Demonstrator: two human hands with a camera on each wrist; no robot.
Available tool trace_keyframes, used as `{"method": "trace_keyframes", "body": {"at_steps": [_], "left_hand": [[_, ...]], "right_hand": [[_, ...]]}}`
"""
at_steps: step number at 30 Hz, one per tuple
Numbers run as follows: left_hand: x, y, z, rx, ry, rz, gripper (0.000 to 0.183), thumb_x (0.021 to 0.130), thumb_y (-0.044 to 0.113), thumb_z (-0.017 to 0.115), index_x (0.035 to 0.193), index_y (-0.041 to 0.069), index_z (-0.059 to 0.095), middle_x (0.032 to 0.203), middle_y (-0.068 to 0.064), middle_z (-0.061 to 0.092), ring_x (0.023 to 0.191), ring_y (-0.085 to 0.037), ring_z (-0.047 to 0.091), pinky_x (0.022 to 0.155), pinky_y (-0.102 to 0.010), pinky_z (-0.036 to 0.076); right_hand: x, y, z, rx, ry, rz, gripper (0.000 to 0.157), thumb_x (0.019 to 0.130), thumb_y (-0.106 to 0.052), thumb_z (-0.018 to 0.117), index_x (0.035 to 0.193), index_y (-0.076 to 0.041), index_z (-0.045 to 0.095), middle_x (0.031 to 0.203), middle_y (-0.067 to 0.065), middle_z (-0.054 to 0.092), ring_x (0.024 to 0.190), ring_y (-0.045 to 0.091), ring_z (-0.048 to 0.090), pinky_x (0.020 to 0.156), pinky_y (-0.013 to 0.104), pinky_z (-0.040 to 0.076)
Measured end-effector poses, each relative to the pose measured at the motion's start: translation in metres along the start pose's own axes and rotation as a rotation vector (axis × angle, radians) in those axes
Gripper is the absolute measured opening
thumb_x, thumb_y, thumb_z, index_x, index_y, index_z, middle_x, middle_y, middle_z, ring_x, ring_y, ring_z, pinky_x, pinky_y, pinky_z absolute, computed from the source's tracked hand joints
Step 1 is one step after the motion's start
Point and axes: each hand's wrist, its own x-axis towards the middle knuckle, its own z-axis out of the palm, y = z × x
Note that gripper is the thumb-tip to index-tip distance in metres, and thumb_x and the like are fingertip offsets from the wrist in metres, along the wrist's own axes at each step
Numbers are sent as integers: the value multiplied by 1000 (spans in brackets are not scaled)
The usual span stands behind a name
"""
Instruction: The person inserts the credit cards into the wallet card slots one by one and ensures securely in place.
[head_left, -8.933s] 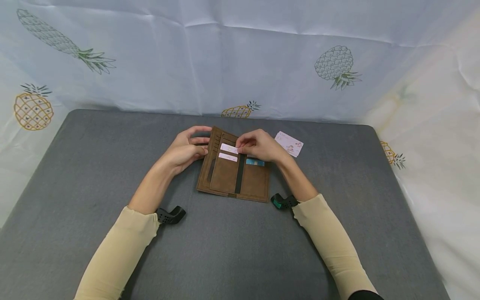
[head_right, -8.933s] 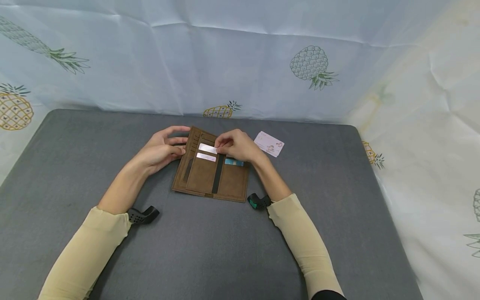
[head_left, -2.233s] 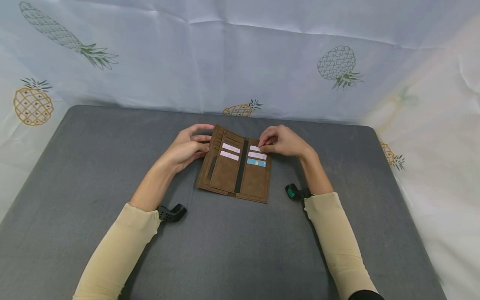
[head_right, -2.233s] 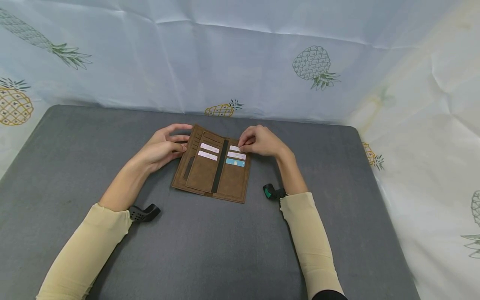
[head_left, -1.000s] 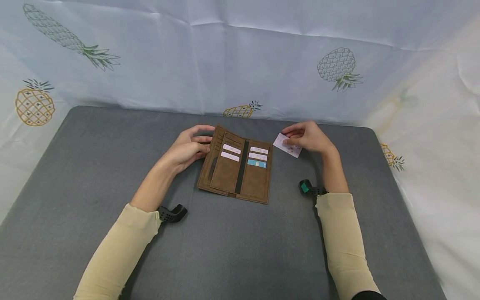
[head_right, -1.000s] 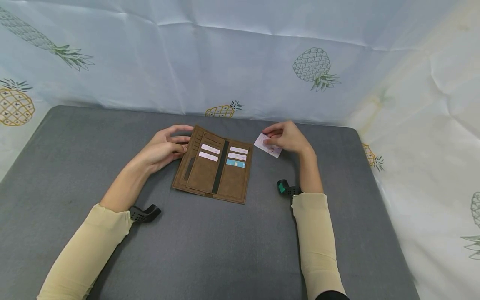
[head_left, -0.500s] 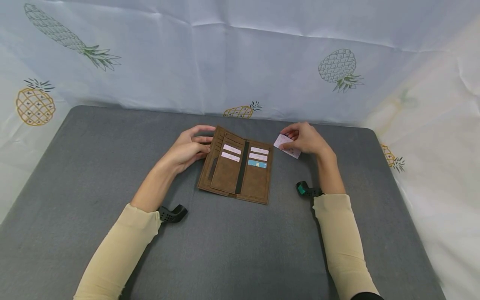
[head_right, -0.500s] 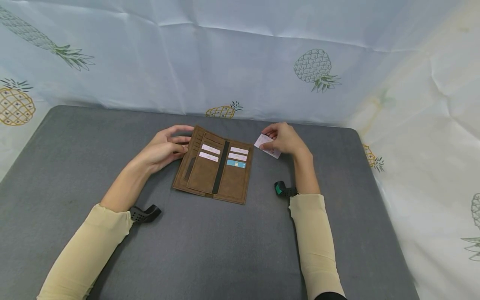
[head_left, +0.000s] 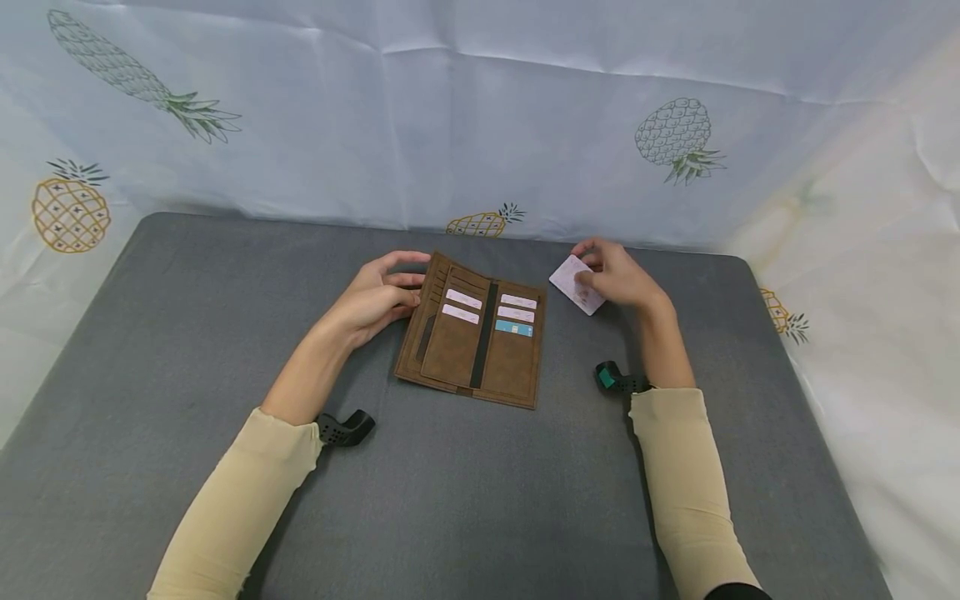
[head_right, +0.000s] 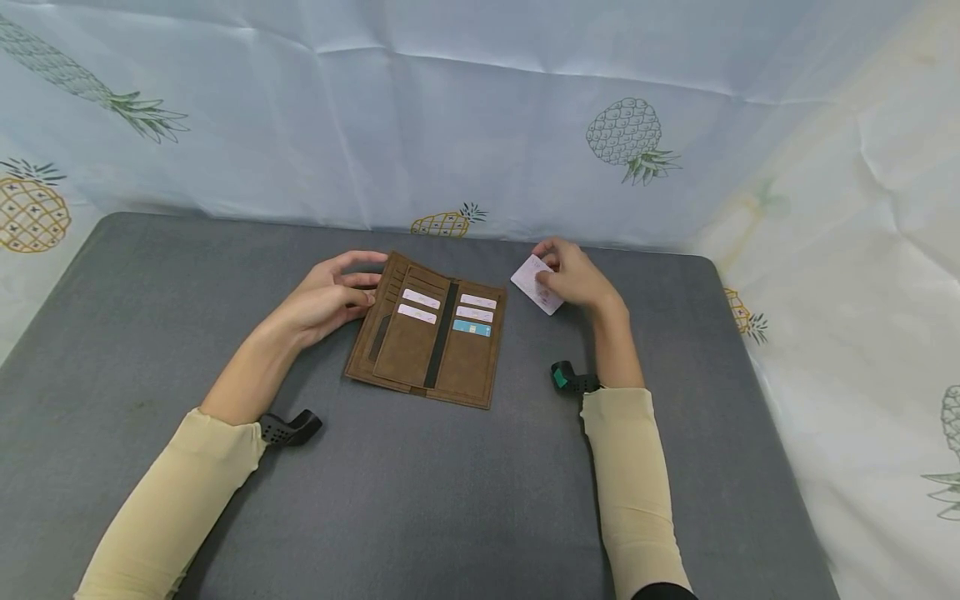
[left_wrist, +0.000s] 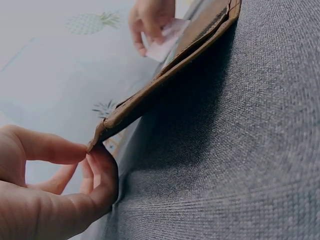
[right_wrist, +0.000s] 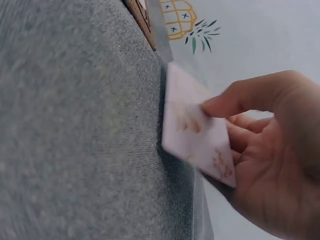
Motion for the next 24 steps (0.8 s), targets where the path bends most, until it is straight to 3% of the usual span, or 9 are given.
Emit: {"method": "trace_keyframes", "body": {"at_steps": [4,7,10,14,24], "left_hand": [[0,0,0,-1,4,-1,70,101,-13,51,163,19,46,145,-10,50,95,-16,56,87,-29,52],[0,0,0,0,4,-1,70,101,-13,51,163,19,46,146,-10,50,95,-16,57,87,-29,52],[0,0,0,0,2,1,70,102,-13,51,163,19,46,145,-10,50,95,-16,57,87,-29,52],[1,0,0,-5,0,3,69,102,-13,51,163,19,46,144,-9,50,95,-16,56,87,-29,52],[0,1,0,-16,1,-4,70,101,-13,51,163,19,46,141,-8,51,94,-16,56,86,-28,52]], "right_hand": [[1,-6,3,122,71,-4,48,105,1,53,152,3,46,83,1,60,62,9,45,56,27,39],[3,-13,9,208,156,-21,47,106,-1,57,153,-3,52,84,-3,64,61,9,43,56,28,36],[5,-22,16,294,226,-40,45,105,-2,62,150,-5,59,98,-5,75,68,10,56,62,26,46],[9,-32,27,394,258,-67,43,104,-1,66,147,-3,60,102,-4,77,83,11,69,73,25,56],[18,-48,54,472,297,-90,24,101,0,70,122,-7,61,84,-6,74,88,13,73,81,26,63]]}}
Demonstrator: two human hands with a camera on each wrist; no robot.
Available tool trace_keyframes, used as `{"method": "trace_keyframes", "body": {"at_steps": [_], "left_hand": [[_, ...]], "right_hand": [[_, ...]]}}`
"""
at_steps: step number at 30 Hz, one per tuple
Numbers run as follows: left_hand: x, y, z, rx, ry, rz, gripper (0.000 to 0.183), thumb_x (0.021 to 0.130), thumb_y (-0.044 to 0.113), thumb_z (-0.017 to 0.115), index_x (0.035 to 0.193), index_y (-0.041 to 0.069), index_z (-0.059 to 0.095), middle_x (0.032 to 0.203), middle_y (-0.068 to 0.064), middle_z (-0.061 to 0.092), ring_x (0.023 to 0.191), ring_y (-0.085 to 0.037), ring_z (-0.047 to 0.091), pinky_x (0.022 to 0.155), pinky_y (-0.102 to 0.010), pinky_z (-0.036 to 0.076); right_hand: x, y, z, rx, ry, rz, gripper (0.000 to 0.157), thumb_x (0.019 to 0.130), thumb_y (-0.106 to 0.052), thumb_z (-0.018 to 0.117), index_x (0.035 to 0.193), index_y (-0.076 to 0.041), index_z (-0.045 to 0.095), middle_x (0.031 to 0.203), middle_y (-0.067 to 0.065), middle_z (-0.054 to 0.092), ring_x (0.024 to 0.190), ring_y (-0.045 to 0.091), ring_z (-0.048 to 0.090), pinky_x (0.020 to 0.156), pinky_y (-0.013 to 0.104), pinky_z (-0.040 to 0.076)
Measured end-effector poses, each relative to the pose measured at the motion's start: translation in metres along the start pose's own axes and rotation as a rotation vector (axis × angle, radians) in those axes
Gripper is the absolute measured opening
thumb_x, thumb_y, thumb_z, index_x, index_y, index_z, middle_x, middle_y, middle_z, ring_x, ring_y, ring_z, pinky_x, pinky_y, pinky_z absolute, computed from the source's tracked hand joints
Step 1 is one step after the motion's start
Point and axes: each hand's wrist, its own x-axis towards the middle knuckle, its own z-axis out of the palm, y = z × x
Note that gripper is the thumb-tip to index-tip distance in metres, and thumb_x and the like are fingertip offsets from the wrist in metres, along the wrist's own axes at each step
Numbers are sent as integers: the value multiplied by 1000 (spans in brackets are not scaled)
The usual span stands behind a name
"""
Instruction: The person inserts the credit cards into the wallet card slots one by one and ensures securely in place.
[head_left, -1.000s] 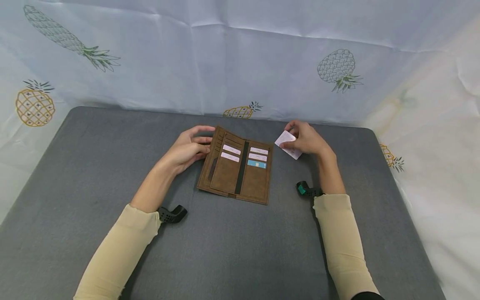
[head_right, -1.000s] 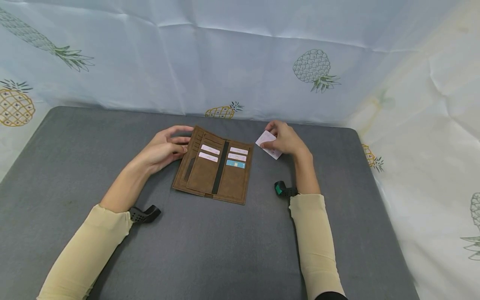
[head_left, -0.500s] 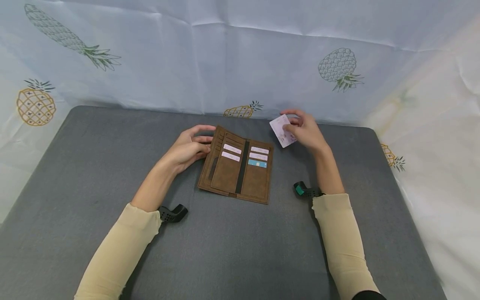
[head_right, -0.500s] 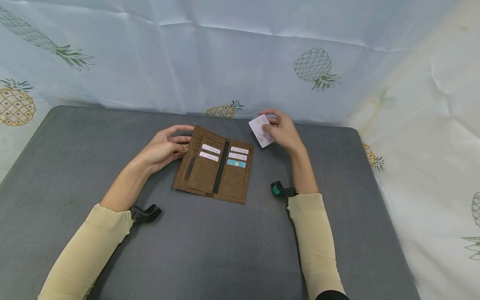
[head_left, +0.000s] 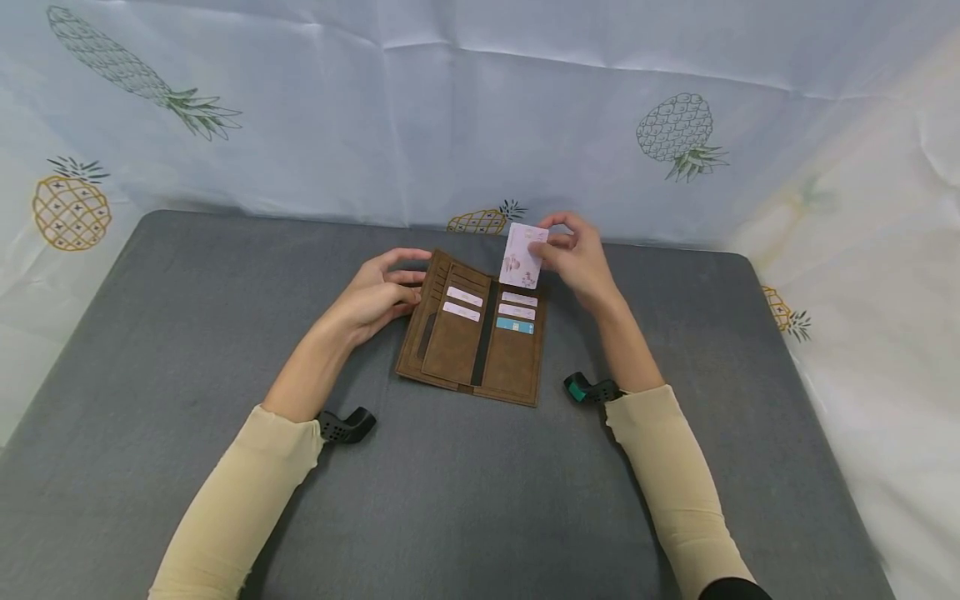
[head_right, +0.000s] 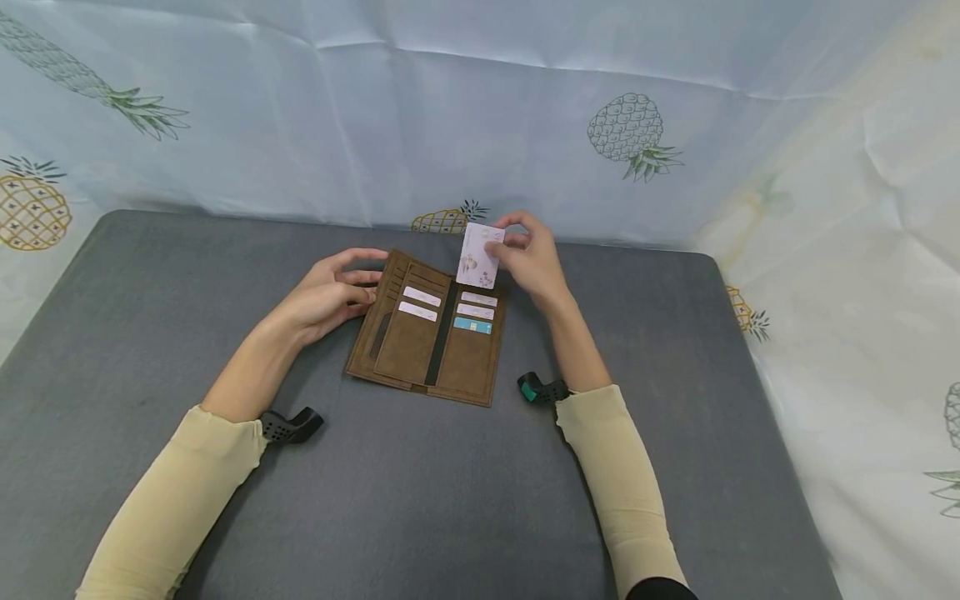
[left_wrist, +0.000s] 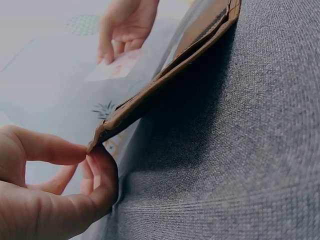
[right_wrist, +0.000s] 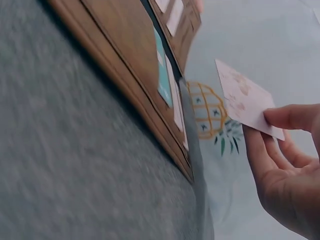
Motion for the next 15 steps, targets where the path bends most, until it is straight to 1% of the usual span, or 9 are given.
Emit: {"method": "trace_keyframes", "body": {"at_steps": [2,4,8,11,15], "left_hand": [[0,0,0,2,0,0,70,101,-13,51,163,19,46,141,-8,51,94,-16,56,86,-28,52],[0,0,0,3,1,-1,70,101,-14,51,163,19,46,141,-8,51,95,-16,56,86,-28,52],[0,0,0,4,3,-2,70,101,-14,51,163,19,46,142,-8,50,95,-15,56,87,-28,52],[0,0,0,4,5,-2,70,101,-14,51,162,19,46,143,-9,49,95,-15,56,87,-29,52],[0,1,0,4,4,1,69,101,-14,51,162,19,47,142,-8,49,94,-16,55,86,-29,52]], "right_hand": [[-1,-1,5,15,-14,0,20,102,-2,70,119,-7,60,84,-4,75,87,13,74,82,28,65],[-2,-2,9,29,-22,5,17,102,-2,69,117,-6,61,88,0,77,88,12,76,85,33,67],[-3,-1,18,37,-49,14,15,104,-1,67,117,-4,60,111,22,79,91,12,78,90,41,67],[-3,-1,24,34,-69,30,16,105,0,66,119,-3,58,124,34,73,92,12,78,91,41,67],[-3,0,29,44,-81,46,18,105,2,65,121,-1,56,126,38,71,89,11,78,89,36,67]]}}
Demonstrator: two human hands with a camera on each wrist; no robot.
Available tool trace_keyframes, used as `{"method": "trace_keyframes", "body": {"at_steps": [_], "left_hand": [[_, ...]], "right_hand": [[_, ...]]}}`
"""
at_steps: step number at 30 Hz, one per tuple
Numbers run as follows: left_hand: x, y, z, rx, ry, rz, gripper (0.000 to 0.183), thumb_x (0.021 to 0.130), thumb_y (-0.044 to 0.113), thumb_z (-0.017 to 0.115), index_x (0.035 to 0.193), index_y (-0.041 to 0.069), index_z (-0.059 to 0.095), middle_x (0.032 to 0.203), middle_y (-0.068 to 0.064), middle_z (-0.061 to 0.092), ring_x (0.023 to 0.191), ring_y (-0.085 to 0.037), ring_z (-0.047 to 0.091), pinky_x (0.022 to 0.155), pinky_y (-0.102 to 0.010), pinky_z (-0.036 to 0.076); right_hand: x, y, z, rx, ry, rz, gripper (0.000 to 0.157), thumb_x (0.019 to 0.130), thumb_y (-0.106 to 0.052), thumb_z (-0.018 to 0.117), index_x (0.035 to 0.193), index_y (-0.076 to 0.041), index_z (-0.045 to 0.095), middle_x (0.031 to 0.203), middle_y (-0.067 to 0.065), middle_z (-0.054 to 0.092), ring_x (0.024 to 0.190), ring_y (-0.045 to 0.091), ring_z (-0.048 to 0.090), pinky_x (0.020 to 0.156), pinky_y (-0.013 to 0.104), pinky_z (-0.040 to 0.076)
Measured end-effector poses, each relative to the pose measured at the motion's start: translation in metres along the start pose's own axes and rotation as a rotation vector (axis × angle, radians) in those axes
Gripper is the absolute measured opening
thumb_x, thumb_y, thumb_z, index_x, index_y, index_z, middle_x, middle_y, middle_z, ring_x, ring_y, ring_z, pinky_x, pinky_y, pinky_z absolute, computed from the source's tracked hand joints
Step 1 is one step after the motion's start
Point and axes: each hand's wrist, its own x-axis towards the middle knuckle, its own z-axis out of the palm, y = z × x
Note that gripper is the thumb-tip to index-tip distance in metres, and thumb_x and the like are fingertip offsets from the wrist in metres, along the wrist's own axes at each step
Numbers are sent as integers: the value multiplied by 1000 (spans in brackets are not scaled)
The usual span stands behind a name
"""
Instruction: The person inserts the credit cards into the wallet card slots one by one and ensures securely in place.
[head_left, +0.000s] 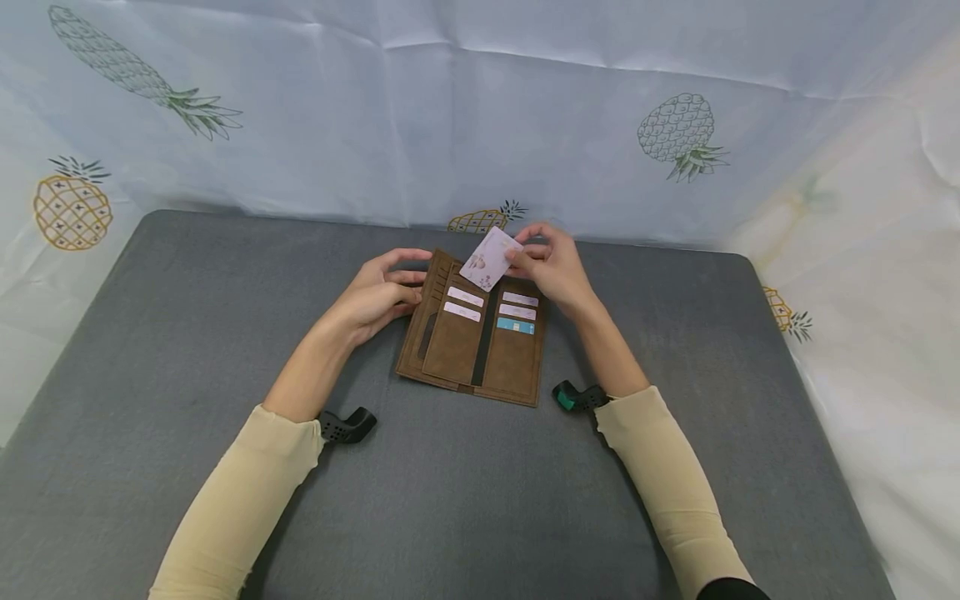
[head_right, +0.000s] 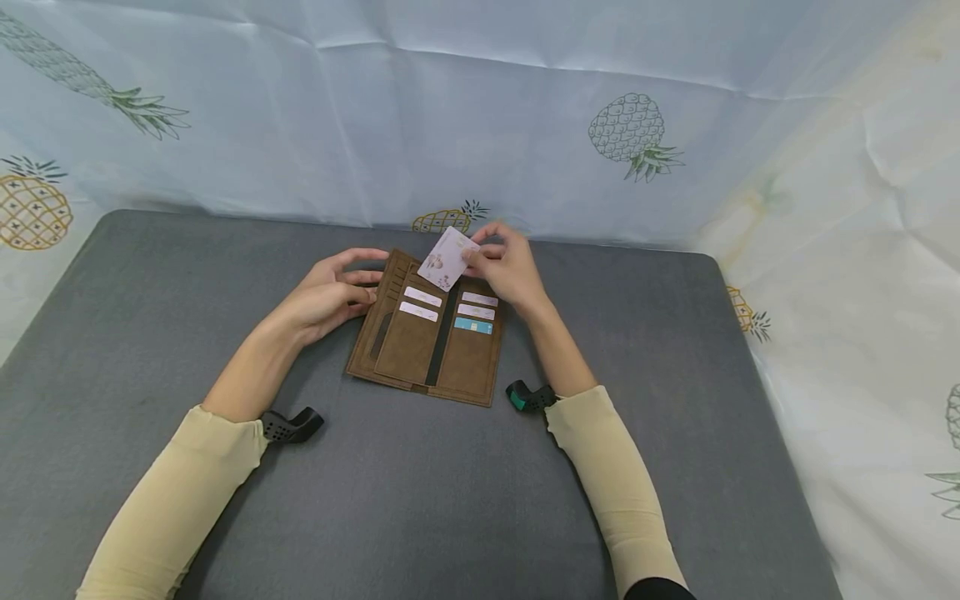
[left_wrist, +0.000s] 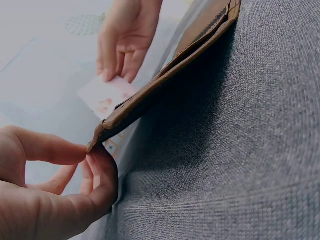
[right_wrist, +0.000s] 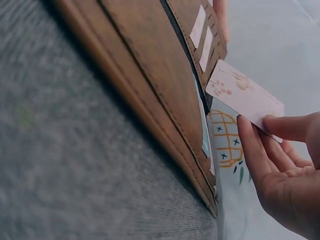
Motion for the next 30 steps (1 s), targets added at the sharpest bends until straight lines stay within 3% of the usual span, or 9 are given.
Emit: {"method": "trace_keyframes", "body": {"at_steps": [9,17,30], "left_hand": [[1,0,0,-2,-1,-2,69,101,-14,51,162,19,47,142,-8,50,94,-16,55,85,-28,52],[1,-1,0,-4,5,-1,70,101,-14,51,162,19,47,144,-9,50,94,-16,56,85,-28,52],[2,-3,1,4,10,3,70,100,-15,52,162,18,48,137,-8,54,90,-14,58,81,-26,53]], "right_hand": [[2,5,3,-19,-54,33,23,107,0,63,128,-2,52,115,32,74,82,11,80,84,29,67],[3,9,7,-79,-151,28,33,109,3,56,140,0,45,114,36,72,81,12,77,84,29,67],[1,2,7,-168,-247,48,38,107,7,59,142,1,46,105,24,74,84,11,77,84,27,66]]}}
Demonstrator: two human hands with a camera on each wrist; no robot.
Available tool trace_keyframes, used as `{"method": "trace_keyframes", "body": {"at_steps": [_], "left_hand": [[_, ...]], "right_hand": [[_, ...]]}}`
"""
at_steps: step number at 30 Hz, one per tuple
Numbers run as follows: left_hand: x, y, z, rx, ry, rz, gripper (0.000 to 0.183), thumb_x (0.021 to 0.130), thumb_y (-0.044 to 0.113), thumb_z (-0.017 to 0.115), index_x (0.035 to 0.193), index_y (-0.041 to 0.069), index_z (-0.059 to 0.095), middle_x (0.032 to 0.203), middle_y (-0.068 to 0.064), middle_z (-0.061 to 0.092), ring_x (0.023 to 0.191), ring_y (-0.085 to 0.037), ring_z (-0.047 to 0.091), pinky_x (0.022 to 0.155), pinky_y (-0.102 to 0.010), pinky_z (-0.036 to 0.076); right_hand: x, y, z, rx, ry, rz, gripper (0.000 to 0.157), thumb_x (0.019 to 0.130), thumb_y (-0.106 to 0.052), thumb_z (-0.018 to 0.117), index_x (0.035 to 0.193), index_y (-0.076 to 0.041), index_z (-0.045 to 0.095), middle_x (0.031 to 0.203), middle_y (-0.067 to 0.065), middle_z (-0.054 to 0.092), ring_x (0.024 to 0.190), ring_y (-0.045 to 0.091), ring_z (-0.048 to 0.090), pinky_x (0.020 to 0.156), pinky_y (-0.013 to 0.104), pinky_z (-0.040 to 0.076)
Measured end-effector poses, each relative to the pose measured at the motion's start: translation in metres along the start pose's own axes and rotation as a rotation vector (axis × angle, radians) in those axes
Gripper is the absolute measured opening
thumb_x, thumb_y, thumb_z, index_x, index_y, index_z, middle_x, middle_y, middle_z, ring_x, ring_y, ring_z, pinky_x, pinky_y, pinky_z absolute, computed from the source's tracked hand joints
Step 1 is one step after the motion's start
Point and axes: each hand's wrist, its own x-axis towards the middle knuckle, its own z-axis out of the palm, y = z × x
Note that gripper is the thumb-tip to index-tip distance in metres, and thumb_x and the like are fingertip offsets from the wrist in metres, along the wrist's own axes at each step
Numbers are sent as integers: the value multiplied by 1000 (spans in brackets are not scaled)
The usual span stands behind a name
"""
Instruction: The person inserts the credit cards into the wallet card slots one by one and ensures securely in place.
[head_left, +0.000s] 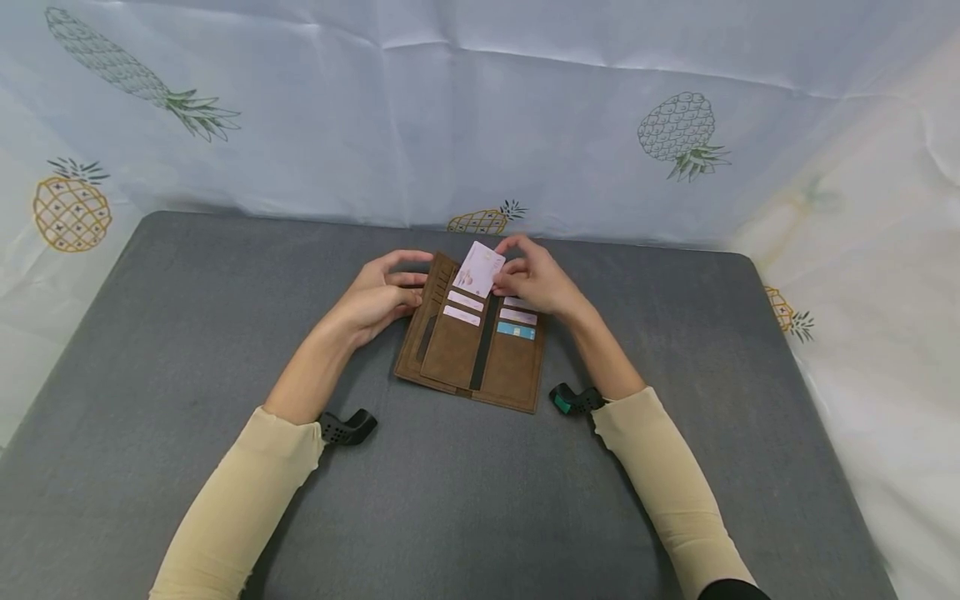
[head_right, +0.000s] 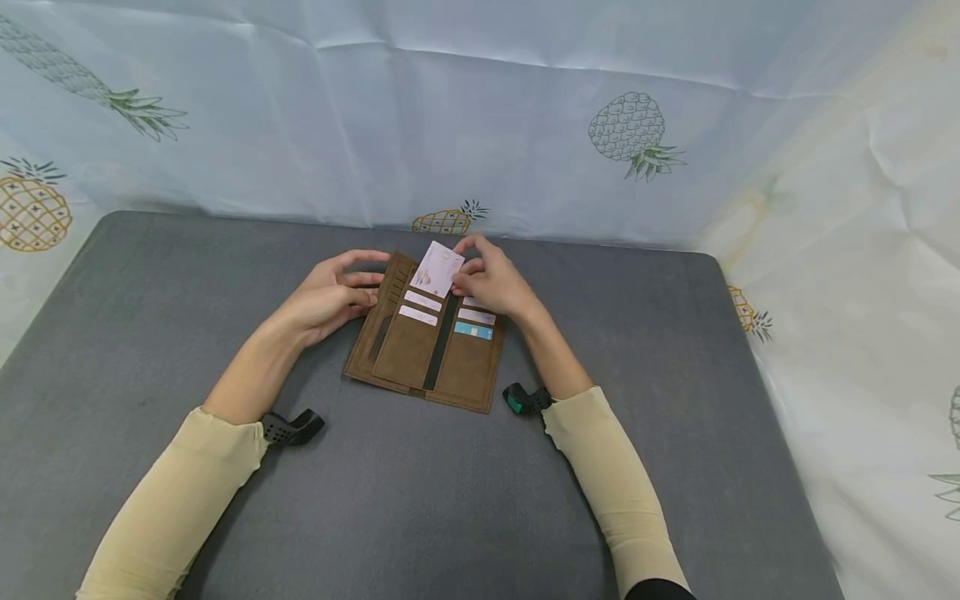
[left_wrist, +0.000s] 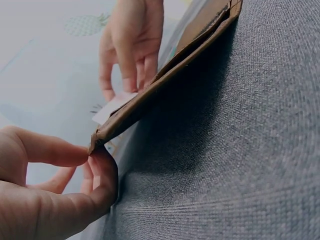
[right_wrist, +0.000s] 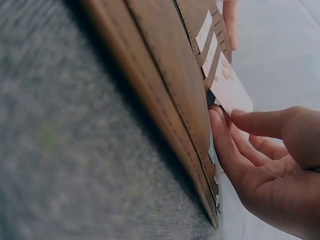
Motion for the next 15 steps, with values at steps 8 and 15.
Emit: {"method": "trace_keyframes", "body": {"at_steps": [8,15], "left_hand": [[-1,0,1,5,-5,-2,73,99,-17,51,163,17,46,136,-9,54,91,-14,57,78,-25,53],[-1,0,1,1,-12,-6,75,97,-18,51,163,16,45,134,-9,54,91,-14,57,78,-25,53]], "right_hand": [[-1,4,-2,-73,-28,-33,34,106,6,62,138,3,50,105,26,73,88,14,77,88,30,66],[0,7,-1,-95,-38,-79,31,106,6,61,135,3,52,99,25,74,83,12,75,84,27,65]]}}
